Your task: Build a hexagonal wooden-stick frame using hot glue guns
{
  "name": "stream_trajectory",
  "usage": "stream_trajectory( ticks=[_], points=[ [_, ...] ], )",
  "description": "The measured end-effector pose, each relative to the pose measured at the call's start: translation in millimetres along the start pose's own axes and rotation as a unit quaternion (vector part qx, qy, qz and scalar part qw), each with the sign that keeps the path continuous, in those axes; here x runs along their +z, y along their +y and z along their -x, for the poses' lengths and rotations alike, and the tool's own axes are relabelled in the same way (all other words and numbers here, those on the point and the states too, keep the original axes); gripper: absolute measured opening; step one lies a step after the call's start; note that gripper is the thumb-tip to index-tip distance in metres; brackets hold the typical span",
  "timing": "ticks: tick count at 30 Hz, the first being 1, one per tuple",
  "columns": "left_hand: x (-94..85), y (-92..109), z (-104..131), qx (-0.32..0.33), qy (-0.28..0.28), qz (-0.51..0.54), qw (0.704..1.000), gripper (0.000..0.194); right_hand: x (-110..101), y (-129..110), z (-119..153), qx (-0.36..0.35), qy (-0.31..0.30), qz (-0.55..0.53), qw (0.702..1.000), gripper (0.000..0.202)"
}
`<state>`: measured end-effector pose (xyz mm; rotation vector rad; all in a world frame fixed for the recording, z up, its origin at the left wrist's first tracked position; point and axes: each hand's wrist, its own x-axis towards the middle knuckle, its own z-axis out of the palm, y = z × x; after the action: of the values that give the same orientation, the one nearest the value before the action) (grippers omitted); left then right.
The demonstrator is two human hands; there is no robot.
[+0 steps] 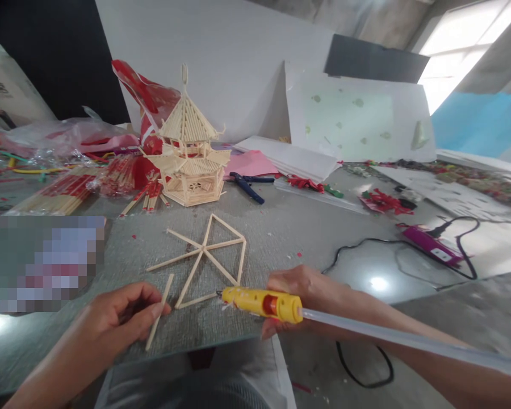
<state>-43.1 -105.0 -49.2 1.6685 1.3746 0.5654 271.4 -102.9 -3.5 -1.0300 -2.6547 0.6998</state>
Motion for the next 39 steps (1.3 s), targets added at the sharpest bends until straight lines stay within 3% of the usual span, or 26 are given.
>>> stream_trajectory(
  ticks=[7,26,30,33,39],
  points=[
    [0.2,3.8,1.9,-0.002,0.013,-0.013,1.000,0.032,-3.5,-1.0,11.9,0.040,0.007,0.012,0.999,0.032],
    [-1.5,8.1,3.3,-0.021,0.005,-0.010,1.000,0.032,-4.8,1.2,24.0,0.032,0.030,0.013,0.999,0.034],
    [-0.9,5.7,2.1,-0.017,0.011,-0.004,1.000,0.032,-5.7,-12.0,13.0,0.034,0.028,0.015,0.999,0.034],
    [-0.1,1.0,0.1,-0.006,0.020,-0.004,1.000,0.030,-0.9,-21.2,-3.1,-0.009,0.010,-0.004,1.000,0.031],
    [-1.3,-1.0,-0.4,0.015,0.034,-0.013,0.999,0.026,21.4,-15.6,-32.4,-0.077,0.041,-0.036,0.996,0.034]
  ],
)
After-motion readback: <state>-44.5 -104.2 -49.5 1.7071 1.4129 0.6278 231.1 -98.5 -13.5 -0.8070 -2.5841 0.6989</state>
